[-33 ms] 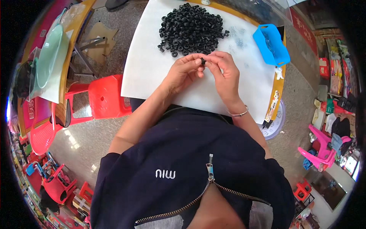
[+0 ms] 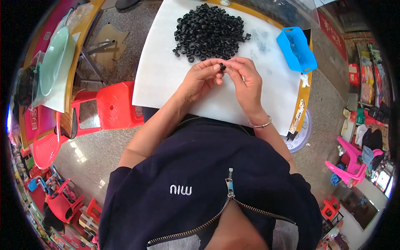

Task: The recorder is manually assembling small black plastic components by inserting tiny metal pins or beads.

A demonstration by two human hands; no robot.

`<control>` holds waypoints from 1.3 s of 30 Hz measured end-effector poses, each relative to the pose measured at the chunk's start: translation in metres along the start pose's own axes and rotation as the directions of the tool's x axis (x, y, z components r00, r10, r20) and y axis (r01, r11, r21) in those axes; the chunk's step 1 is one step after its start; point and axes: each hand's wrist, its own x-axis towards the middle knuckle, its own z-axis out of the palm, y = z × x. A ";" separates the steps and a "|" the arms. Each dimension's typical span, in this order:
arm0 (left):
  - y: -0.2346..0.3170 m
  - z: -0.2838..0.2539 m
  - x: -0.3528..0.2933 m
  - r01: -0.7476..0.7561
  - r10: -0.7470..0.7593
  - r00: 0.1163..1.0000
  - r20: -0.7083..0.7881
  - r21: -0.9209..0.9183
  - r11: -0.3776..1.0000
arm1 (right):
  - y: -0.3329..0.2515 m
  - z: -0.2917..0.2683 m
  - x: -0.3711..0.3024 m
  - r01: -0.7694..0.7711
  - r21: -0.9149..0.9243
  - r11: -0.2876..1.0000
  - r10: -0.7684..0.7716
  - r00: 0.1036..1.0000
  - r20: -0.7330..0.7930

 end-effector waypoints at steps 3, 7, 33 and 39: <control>0.000 0.000 0.000 0.000 0.000 1.000 -0.008 -0.022 1.000 | -0.002 -0.001 0.000 0.027 -0.029 0.999 -0.027 1.000 -0.005; 0.000 -0.001 0.001 -0.004 0.005 1.000 0.019 -0.052 0.999 | 0.002 -0.006 -0.003 0.145 -0.160 0.976 -0.139 0.989 0.047; 0.029 -0.021 -0.030 -0.082 0.083 0.996 -0.030 0.026 0.996 | 0.019 0.015 0.007 -0.030 -0.107 0.994 0.042 0.993 0.113; 0.032 -0.011 -0.030 -0.043 0.051 0.994 -0.099 0.083 0.996 | -0.007 0.006 0.011 -0.036 0.073 0.997 0.028 0.994 0.109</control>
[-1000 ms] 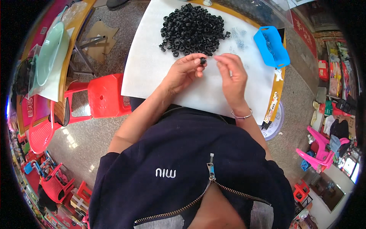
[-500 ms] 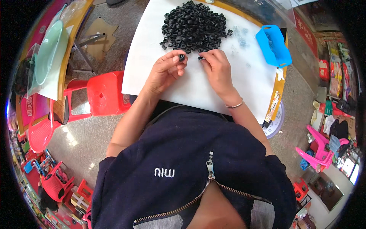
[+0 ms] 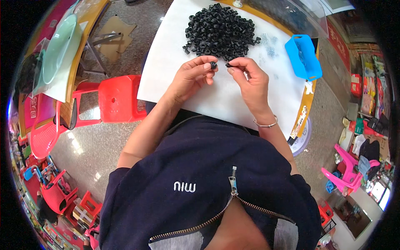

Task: The recorder is manually assembling small black plastic components by inserting tiny metal pins or beads.

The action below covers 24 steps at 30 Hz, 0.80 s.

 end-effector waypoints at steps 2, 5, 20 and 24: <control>0.000 0.005 -0.001 -0.006 0.006 1.000 -0.009 0.016 1.000 | -0.013 0.002 0.001 -0.060 0.104 0.993 0.065 0.997 -0.045; 0.001 0.012 -0.002 -0.019 0.019 1.000 0.004 0.011 1.000 | -0.019 -0.003 0.004 0.014 -0.002 1.000 -0.014 0.999 0.045; 0.007 0.026 -0.008 -0.020 0.020 1.000 0.000 0.092 0.996 | -0.025 -0.008 0.001 0.037 -0.049 0.998 -0.031 0.992 0.119; 0.008 0.026 -0.008 -0.014 0.014 1.000 -0.004 0.093 0.996 | -0.022 -0.007 0.002 0.168 -0.068 0.983 -0.162 0.983 0.085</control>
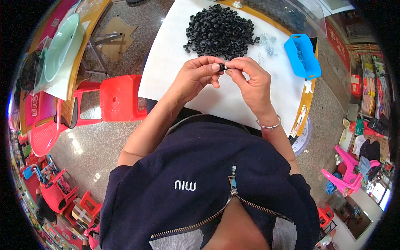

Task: The recorder is manually assembling small black plastic components by inserting tiny metal pins or beads.

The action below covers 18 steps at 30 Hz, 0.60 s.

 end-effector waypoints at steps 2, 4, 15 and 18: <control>0.000 -0.001 -0.001 0.003 -0.003 1.000 0.000 0.007 1.000 | 0.001 0.000 0.000 0.032 -0.024 0.999 -0.032 0.999 0.004; 0.000 0.000 -0.001 0.005 -0.005 1.000 0.004 0.020 1.000 | -0.002 -0.002 0.000 0.041 -0.051 0.998 -0.040 0.999 0.010; 0.003 0.004 -0.003 0.004 -0.004 1.000 0.011 0.008 1.000 | -0.008 -0.003 -0.002 -0.007 -0.027 1.000 0.008 1.000 0.009; 0.002 0.003 -0.002 0.000 0.000 1.000 -0.002 0.025 1.000 | -0.007 -0.003 -0.003 0.001 -0.059 0.998 0.000 1.000 0.017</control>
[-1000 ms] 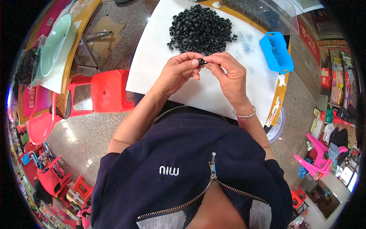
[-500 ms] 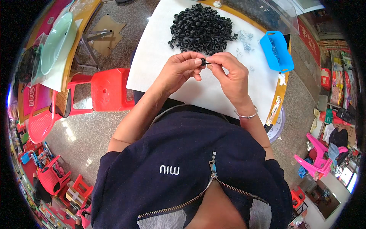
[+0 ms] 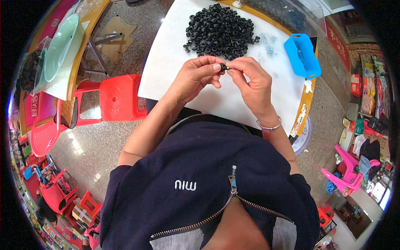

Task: The recorder is manually assembling small black plastic components by inserting tiny metal pins or beads.

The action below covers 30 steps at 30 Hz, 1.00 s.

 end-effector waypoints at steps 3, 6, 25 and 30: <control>0.002 0.002 -0.001 0.007 -0.007 1.000 -0.006 0.023 1.000 | 0.002 0.000 -0.001 0.024 -0.041 0.999 -0.024 1.000 0.010; 0.002 0.000 -0.001 0.030 -0.029 0.999 -0.017 0.026 0.999 | 0.003 0.000 -0.001 0.073 -0.056 0.996 -0.072 0.997 0.013; -0.021 0.001 -0.008 -0.005 0.065 0.991 -0.115 0.458 0.889 | 0.032 0.011 -0.019 0.076 -0.044 0.996 -0.070 0.990 0.124; -0.018 0.007 -0.009 0.018 -0.010 1.000 -0.018 0.562 0.827 | 0.030 0.008 -0.029 -0.013 -0.050 0.999 0.019 0.991 0.129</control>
